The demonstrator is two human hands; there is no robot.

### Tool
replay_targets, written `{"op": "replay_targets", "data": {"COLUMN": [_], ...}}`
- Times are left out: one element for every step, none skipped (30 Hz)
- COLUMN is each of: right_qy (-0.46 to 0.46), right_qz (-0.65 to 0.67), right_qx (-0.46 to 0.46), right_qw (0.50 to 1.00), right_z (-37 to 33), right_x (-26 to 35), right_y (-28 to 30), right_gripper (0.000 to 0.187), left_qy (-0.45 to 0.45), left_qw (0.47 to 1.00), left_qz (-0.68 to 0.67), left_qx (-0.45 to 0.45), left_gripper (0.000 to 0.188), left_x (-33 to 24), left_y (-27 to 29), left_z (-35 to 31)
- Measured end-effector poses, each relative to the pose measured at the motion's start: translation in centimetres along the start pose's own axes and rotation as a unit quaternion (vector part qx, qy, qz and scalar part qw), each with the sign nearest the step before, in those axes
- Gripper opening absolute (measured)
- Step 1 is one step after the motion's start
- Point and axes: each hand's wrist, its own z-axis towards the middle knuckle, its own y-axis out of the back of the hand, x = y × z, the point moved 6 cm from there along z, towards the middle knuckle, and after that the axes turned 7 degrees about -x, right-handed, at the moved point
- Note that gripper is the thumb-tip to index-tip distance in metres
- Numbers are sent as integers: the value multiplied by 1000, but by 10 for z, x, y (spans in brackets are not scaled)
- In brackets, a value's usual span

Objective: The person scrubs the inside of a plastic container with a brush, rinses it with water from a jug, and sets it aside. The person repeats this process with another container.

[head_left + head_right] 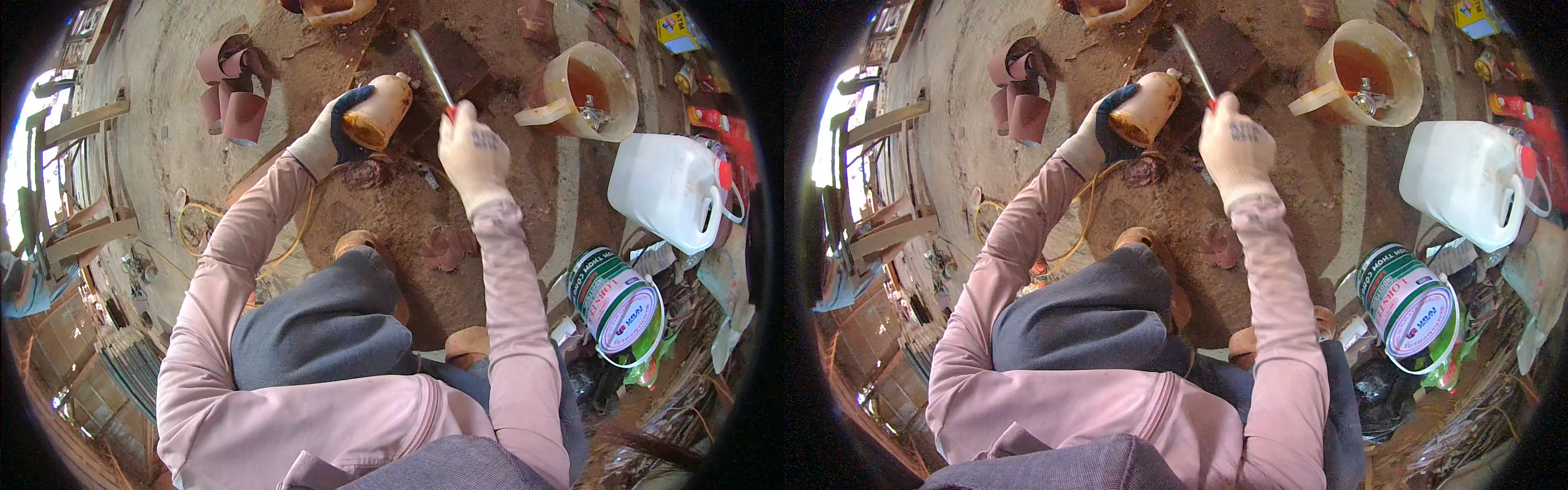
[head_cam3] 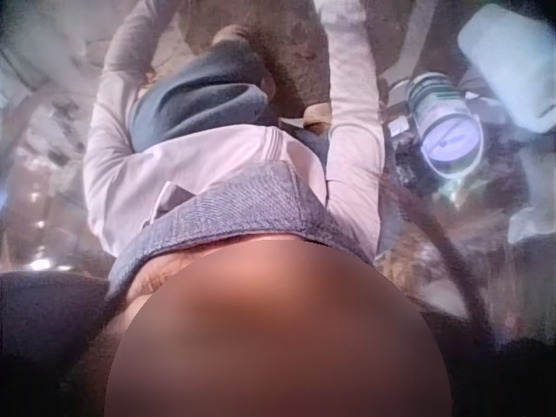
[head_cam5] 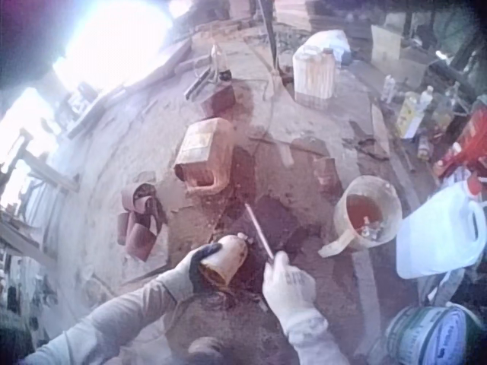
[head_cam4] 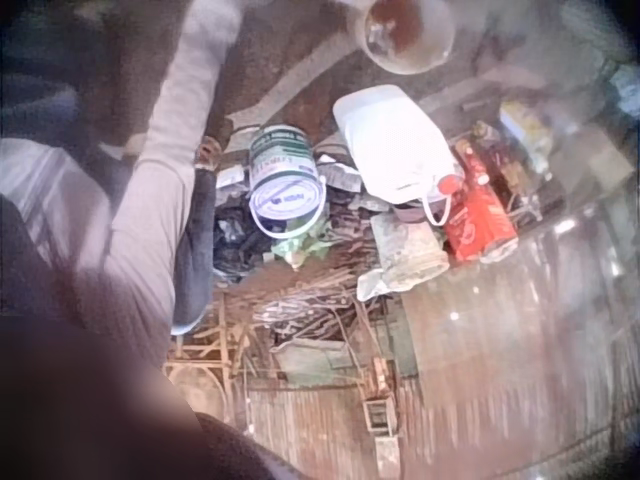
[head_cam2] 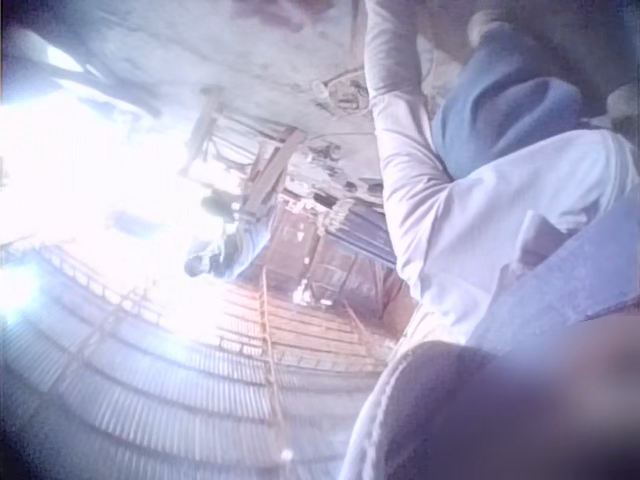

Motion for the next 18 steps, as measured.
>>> {"op": "replay_targets", "data": {"right_qy": [16, 28, 18, 7, 3, -13, -37, -34, -34, -20, -8, 14, -5, 9, 28, -8, -19, -26], "right_qz": [-1, 3, -9, -21, -34, -24, -36, -16, 5, 15, 28, 38, 27, 47, 71, 62, 51, 65], "right_qx": [-16, -1, 13, 26, 39, 73, 109, 72, 32, 1, -32, -41, -11, -10, -9, 34, 66, 86], "right_qw": [1000, 1000, 1000, 999, 999, 997, 993, 997, 999, 1000, 999, 998, 1000, 999, 997, 997, 996, 994], "right_z": [11, 12, 2, -19, -33, -48, -51, -45, -35, -20, -2, 12, 22, 10, -5, -25, -46, -57], "right_x": [2, -7, -13, -22, -31, -37, -34, -29, -23, -11, 0, 5, 8, 6, 6, 1, -9, -17], "right_y": [-5, -24, -34, -38, -35, -30, -18, -12, -9, -5, -5, -14, -27, -39, -51, -51, -47, -38], "right_gripper": [23, 23, 22, 21, 20, 21, 22, 23, 24, 25, 25, 24, 22, 21, 20, 19, 19, 20], "left_qy": [-3, -7, -15, -4, 2, 12, 4, -1, -5, 0, 5, 15, 16, 16, 12, 11, 13, 14], "left_qw": [1000, 1000, 1000, 1000, 1000, 1000, 1000, 1000, 999, 1000, 1000, 1000, 999, 999, 999, 998, 998, 997], "left_qz": [9, 18, 22, 16, 5, -7, -15, -20, -21, -19, -14, -5, -7, -10, -15, -31, -48, -63], "left_qx": [1, 1, -7, -9, -10, -12, -2, 11, 26, 23, 19, 17, 31, 43, 51, 44, 40, 39], "left_gripper": [55, 55, 55, 55, 55, 55, 54, 54, 53, 53, 52, 51, 51, 50, 49, 48, 48, 47], "left_x": [1, 2, -2, -3, -5, -3, -4, -5, -6, -4, -2, 0, 1, 0, -4, -8, -5, -5], "left_y": [-5, -8, -2, 2, 6, 10, 13, 14, 10, 8, 4, 0, -3, -2, 4, 10, 14, 15], "left_z": [2, 2, 2, 3, 4, 4, 4, 7, 10, 12, 11, 12, 13, 14, 16, 15, 13, 11]}}
